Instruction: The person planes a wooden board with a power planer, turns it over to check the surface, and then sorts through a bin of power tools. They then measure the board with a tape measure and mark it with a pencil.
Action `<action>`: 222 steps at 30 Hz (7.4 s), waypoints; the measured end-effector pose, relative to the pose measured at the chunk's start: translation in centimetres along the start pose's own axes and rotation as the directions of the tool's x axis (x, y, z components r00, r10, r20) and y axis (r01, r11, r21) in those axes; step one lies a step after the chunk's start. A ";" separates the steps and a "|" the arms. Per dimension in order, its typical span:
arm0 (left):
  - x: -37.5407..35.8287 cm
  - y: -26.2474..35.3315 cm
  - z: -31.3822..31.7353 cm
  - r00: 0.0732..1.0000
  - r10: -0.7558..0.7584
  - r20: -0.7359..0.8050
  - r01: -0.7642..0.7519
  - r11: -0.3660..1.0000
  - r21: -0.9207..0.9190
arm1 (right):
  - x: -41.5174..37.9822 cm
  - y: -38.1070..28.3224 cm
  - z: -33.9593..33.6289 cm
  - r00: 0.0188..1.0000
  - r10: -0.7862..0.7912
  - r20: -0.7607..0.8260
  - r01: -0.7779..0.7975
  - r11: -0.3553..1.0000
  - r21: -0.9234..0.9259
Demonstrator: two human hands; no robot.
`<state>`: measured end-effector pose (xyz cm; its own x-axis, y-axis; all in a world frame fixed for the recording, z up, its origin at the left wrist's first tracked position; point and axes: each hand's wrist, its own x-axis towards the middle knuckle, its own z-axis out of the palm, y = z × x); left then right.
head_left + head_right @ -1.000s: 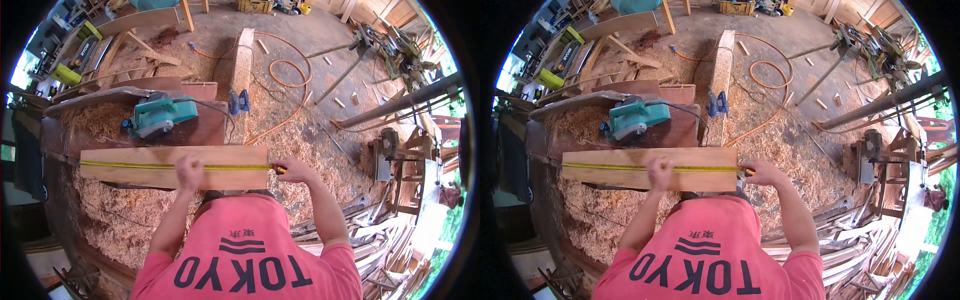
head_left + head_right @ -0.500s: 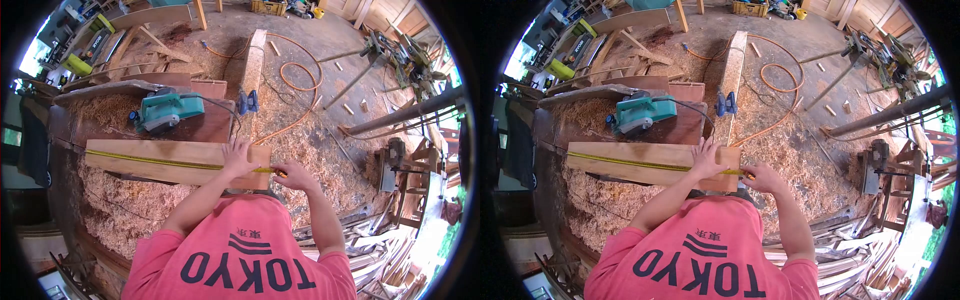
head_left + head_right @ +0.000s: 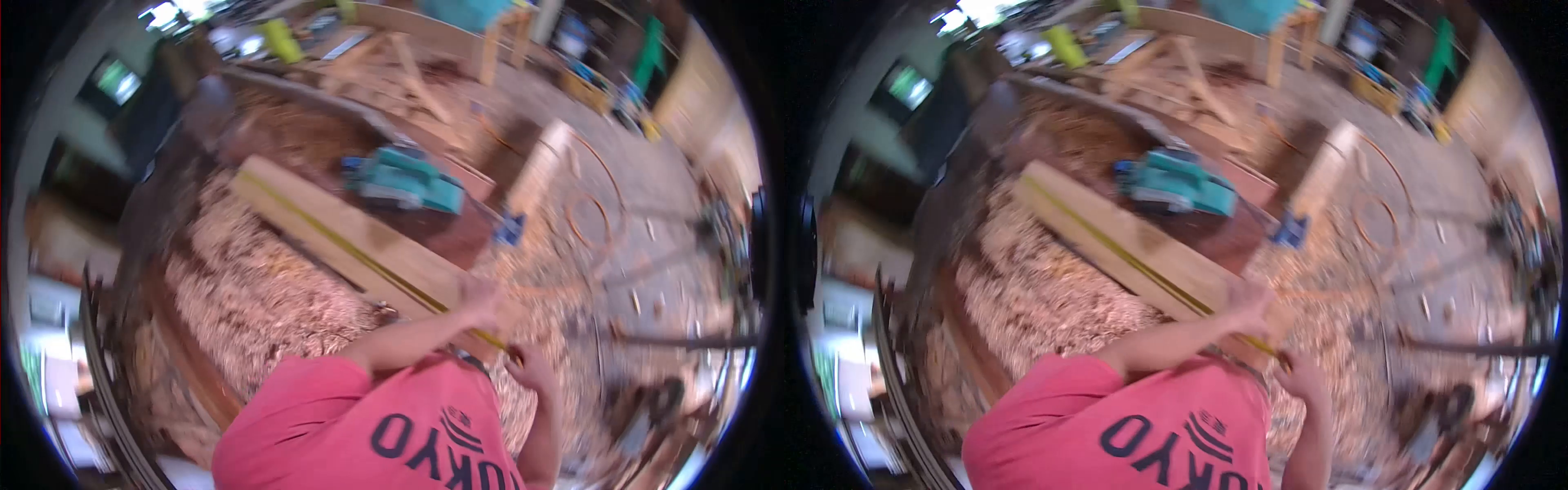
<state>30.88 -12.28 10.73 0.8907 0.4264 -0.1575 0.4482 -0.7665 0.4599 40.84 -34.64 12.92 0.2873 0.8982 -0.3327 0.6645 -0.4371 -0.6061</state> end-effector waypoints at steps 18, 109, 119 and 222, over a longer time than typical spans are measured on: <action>1.6 -1.5 2.8 0.979 0.015 0.201 0.014 0.990 -0.139 | 0.4 -3.7 0.1 0.937 0.113 0.330 -0.094 0.993 -0.073; 0.7 -1.5 1.5 0.979 -0.009 0.205 0.038 0.990 -0.137 | 5.1 -6.0 -0.5 0.857 0.335 -0.391 -0.418 0.896 -0.149; 0.6 -1.6 1.7 0.981 0.006 0.194 0.018 0.992 -0.122 | 8.8 -5.4 -2.1 0.898 0.334 -0.286 -0.408 0.876 -0.257; -12.8 -40.9 -14.3 0.436 -0.899 -0.048 0.027 0.067 -0.997 | -0.1 -1.9 -3.7 0.984 0.163 -0.072 -0.147 0.971 0.188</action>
<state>0.09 20.47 6.47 -0.0182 0.8979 -0.4399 -0.0213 0.4395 0.8980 42.08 -33.74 16.77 0.4405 0.8159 -0.3745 0.4732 -0.5655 -0.6755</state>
